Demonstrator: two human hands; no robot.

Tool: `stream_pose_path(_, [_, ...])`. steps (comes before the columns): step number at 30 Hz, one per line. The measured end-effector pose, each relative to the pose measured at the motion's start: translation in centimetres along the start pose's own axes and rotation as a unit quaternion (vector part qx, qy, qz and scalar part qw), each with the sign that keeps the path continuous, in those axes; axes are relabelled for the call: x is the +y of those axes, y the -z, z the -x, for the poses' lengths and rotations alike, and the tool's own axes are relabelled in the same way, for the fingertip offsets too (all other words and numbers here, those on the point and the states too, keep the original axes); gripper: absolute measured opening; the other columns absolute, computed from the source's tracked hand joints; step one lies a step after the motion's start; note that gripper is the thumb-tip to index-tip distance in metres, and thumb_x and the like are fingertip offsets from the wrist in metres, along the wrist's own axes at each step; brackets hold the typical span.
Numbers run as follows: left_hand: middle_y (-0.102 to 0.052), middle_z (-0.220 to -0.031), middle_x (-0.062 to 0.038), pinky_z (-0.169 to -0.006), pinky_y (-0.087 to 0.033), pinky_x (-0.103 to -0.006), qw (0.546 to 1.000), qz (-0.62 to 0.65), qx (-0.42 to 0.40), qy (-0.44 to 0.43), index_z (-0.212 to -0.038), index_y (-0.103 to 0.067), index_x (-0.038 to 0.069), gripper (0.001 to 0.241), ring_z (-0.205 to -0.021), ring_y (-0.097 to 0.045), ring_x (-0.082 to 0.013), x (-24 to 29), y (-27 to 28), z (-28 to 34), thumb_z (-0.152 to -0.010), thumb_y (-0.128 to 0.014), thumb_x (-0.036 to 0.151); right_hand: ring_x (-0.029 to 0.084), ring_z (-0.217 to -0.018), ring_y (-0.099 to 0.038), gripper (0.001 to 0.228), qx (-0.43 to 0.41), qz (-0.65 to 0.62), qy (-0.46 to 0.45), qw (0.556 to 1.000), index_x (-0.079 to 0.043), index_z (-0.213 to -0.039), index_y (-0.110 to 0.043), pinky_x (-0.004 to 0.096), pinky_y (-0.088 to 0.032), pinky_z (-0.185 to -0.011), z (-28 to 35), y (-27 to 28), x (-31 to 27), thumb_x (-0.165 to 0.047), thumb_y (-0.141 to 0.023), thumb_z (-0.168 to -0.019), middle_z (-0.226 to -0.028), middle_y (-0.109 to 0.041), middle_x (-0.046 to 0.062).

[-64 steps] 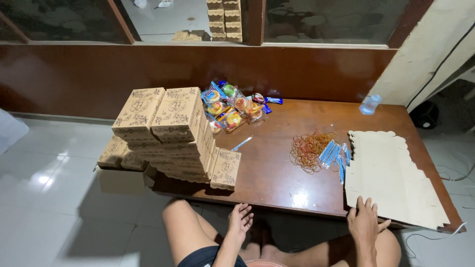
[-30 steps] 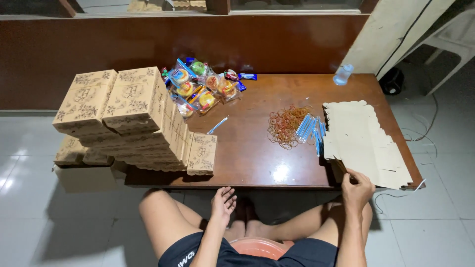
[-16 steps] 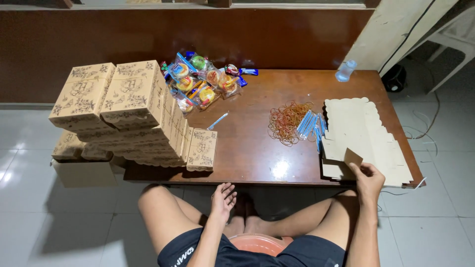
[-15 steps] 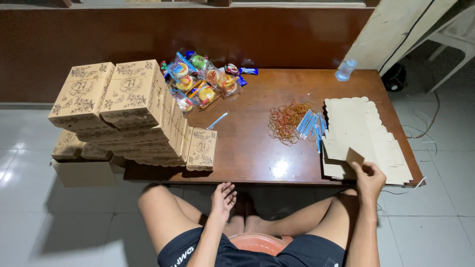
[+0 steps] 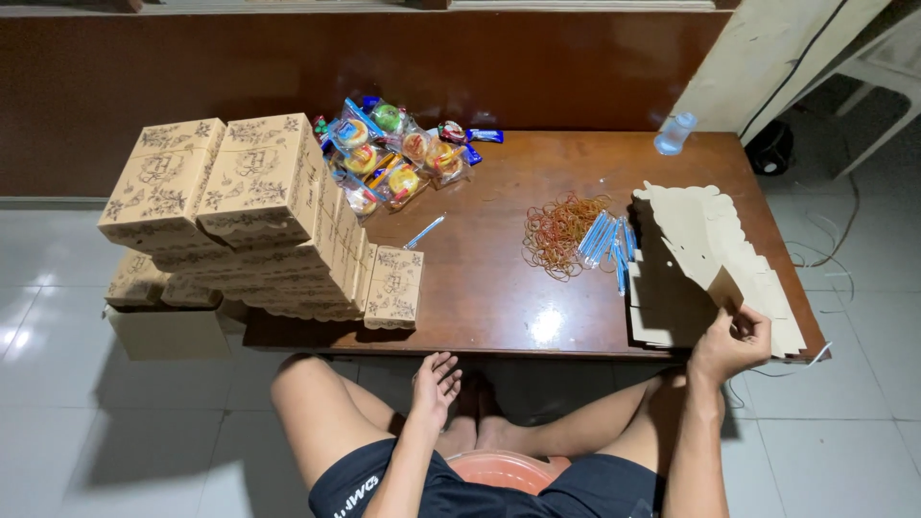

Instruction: Folding a cardboard box and packing various snack items into it.

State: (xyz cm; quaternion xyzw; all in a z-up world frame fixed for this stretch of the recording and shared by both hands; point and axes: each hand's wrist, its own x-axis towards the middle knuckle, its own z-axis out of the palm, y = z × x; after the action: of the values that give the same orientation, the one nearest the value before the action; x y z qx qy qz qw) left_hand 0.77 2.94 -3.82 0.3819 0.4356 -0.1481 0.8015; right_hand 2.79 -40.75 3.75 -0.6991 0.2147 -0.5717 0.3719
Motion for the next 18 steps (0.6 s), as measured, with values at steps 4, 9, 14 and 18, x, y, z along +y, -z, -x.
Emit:
stream_pose_path(4, [-0.076, -0.11, -0.009, -0.066, -0.049, -0.03, 1.0, 0.003, 0.002, 0.0, -0.113, -0.071, 0.008, 0.034, -0.082, -0.067, -0.0217, -0.4, 0.3, -0.4, -0.09, -0.062, 0.031, 0.023, -0.089, -0.066, 0.022, 0.011, -0.037, 0.041, 0.998, 0.006, -0.096, -0.066, 0.033, -0.058, -0.077, 0.3, -1.3, -2.6, 0.024, -0.078, -0.096, -0.092, -0.069, 0.016])
stream_pose_path(9, [-0.077, -0.11, -0.008, -0.064, -0.05, -0.0296, 1.0, 0.005, 0.002, 0.004, -0.115, -0.072, 0.008, 0.034, -0.079, -0.066, -0.0206, -0.2, 0.1, -0.7, -0.093, -0.061, 0.032, 0.027, -0.088, -0.068, 0.028, -0.041, 0.003, 0.068, 0.997, 0.004, -0.104, -0.074, 0.034, -0.054, -0.08, 2.7, -3.6, -8.1, 0.014, -0.055, -0.087, -0.098, -0.073, 0.015])
stream_pose_path(14, [-0.078, -0.116, -0.015, -0.071, -0.053, -0.0337, 0.999, -0.017, -0.048, -0.012, -0.113, -0.069, 0.004, 0.034, -0.085, -0.07, -0.0265, 1.2, -1.3, 3.1, -0.096, -0.057, 0.032, 0.028, -0.093, -0.067, 0.033, -0.145, -0.012, 0.091, 0.985, -0.002, -0.105, -0.074, 0.038, -0.053, -0.091, 9.0, -5.2, -12.2, 0.014, -0.06, -0.08, -0.101, -0.073, 0.012])
stream_pose_path(18, [-0.078, -0.123, -0.018, -0.086, -0.057, -0.0377, 0.985, -0.097, -0.133, -0.044, -0.117, -0.069, 0.002, 0.045, -0.096, -0.075, -0.0299, 2.6, -2.8, 6.4, -0.097, -0.053, 0.039, 0.021, -0.095, -0.068, 0.034, -0.27, -0.067, 0.12, 0.953, -0.014, -0.102, -0.076, 0.033, -0.052, -0.092, 15.0, -5.6, -16.2, 0.009, -0.069, -0.077, -0.1, -0.076, 0.001])
